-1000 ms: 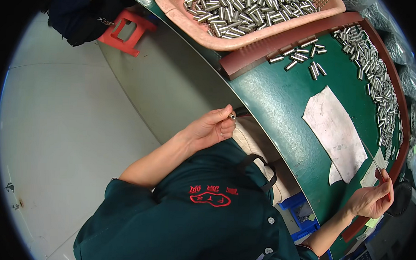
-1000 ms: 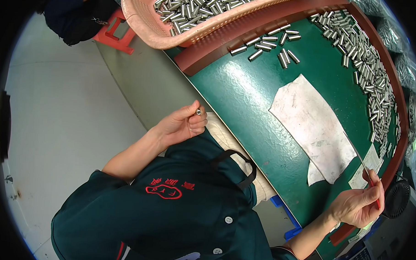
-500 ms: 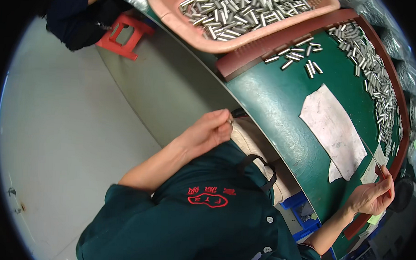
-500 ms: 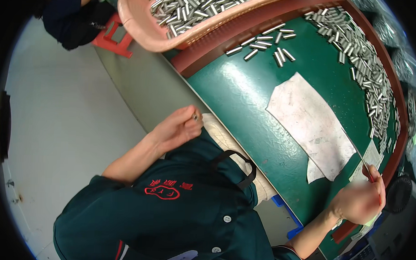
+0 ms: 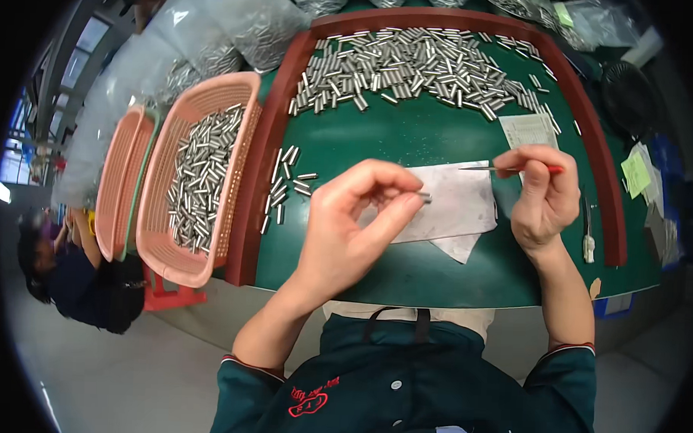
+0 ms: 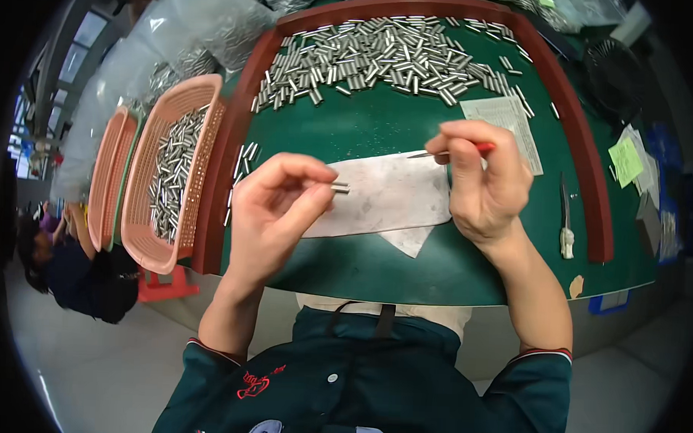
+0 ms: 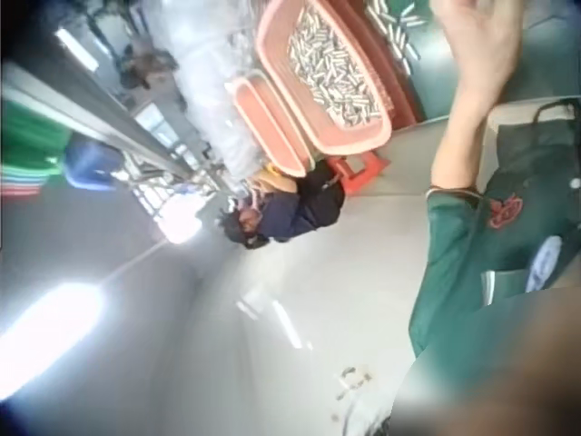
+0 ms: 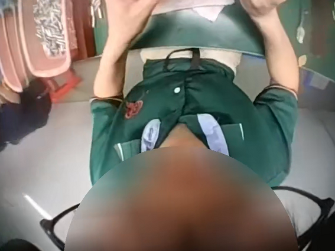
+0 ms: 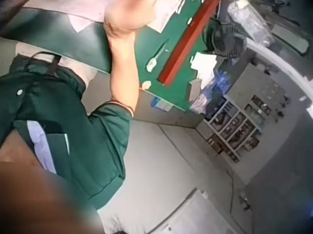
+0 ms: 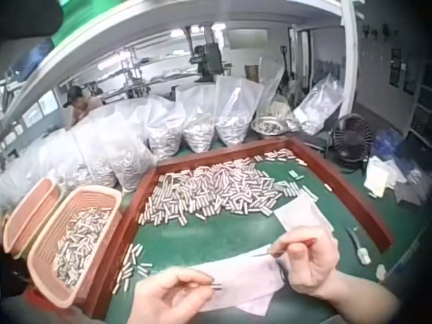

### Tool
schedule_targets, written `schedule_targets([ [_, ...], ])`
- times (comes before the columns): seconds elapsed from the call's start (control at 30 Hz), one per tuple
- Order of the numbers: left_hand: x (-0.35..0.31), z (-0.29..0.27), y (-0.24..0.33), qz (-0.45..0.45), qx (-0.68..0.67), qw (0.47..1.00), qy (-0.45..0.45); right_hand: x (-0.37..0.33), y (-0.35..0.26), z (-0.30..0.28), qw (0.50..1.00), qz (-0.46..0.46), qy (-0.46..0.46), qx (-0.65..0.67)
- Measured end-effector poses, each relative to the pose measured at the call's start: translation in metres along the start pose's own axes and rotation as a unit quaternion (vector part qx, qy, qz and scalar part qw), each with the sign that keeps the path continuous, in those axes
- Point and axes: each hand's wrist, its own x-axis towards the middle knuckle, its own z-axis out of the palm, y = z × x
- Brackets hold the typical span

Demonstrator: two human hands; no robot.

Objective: Inspecting the interior of small cylindrical metal components using a thin needle tool at a workbench.

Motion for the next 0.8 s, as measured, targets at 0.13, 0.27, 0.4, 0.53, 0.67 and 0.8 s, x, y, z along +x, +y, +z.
schedule_targets([
  [0.13, 0.028, 0.017, -0.014, 0.051, 0.095, 0.992, -0.072, 0.005, 0.002, 0.001, 0.996, 0.039, -0.057, -0.054],
  [0.27, 0.043, 0.026, -0.018, 0.043, 0.133, 0.987, -0.084, 0.007, 0.003, 0.004, 0.998, 0.027, -0.008, -0.049],
  [0.4, 0.054, 0.035, -0.024, 0.196, 0.321, 0.923, -0.083, 0.006, 0.008, 0.003, 0.997, -0.028, 0.003, -0.068],
  [0.53, 0.054, 0.036, -0.041, 0.313, 0.469, 0.812, -0.152, 0.009, 0.007, 0.003, 0.998, -0.016, 0.017, -0.061],
  [0.67, 0.051, 0.034, -0.026, 0.403, 0.379, 0.833, -0.012, 0.006, 0.011, 0.003, 0.997, -0.035, 0.021, -0.072],
  [0.8, 0.056, 0.036, -0.047, 0.33, 0.428, 0.829, -0.142, 0.007, 0.012, 0.003, 0.997, -0.031, 0.025, -0.073],
])
